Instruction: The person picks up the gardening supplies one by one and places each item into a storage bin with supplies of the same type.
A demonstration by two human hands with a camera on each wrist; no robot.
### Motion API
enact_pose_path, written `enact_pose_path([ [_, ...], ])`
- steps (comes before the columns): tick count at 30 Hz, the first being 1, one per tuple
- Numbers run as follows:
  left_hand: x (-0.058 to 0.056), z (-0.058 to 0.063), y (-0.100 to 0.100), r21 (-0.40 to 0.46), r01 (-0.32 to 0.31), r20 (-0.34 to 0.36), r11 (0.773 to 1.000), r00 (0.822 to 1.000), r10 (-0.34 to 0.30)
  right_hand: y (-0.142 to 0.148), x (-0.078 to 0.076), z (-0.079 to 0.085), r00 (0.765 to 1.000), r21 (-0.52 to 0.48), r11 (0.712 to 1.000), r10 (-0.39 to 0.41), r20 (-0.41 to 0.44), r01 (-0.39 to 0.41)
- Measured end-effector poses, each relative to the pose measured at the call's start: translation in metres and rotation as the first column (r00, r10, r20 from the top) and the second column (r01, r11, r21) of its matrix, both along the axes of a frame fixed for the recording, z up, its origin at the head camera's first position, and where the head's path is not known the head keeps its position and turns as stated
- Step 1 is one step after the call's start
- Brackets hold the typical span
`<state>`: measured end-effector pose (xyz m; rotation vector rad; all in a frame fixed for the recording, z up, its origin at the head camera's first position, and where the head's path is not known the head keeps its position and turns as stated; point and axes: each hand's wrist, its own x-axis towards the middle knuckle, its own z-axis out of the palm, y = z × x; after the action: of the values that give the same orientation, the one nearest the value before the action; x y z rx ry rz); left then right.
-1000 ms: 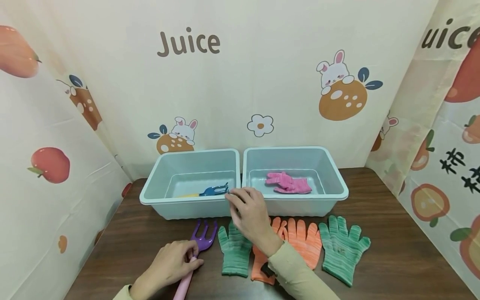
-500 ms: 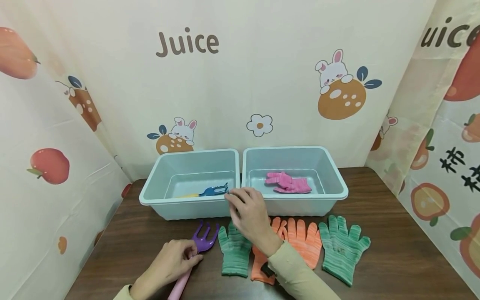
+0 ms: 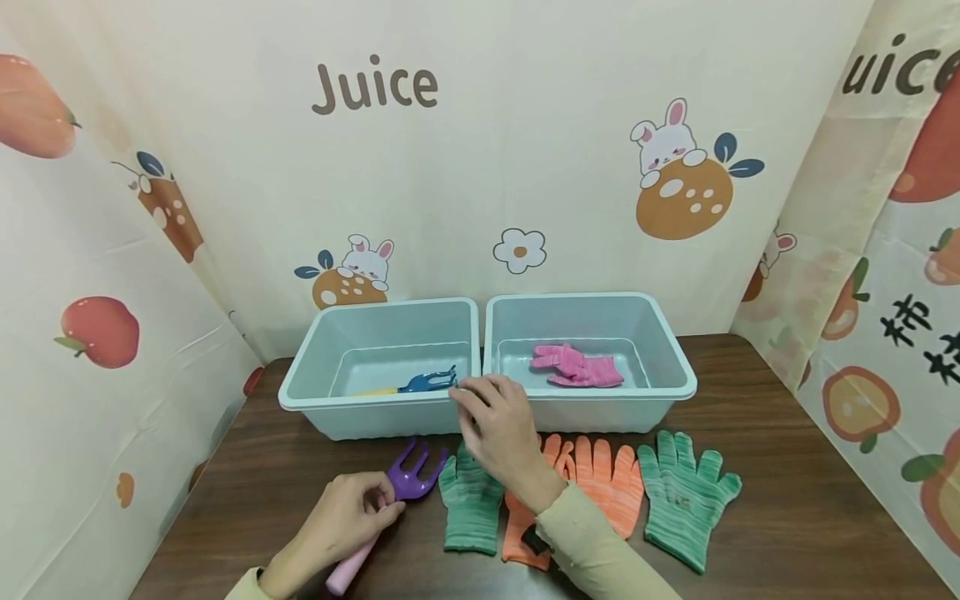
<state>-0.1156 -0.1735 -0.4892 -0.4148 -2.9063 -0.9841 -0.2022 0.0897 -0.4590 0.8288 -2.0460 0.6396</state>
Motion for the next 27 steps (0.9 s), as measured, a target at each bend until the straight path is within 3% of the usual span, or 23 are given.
enact_pose_path([
  [8,-0.0002,0.0026,-0.0012,0.104,0.016,0.047,0.994,0.999,-0.021,0.0000,0.0001,-0.0002,1.000,0.004,1.000,0.000,-0.001,0.000],
  [27,0.0029,0.0089,-0.0010,0.133,0.046,0.042,0.990,0.998,-0.052,0.0000,0.0003,-0.0001,1.000,0.004,1.000,0.001,-0.006,-0.001],
])
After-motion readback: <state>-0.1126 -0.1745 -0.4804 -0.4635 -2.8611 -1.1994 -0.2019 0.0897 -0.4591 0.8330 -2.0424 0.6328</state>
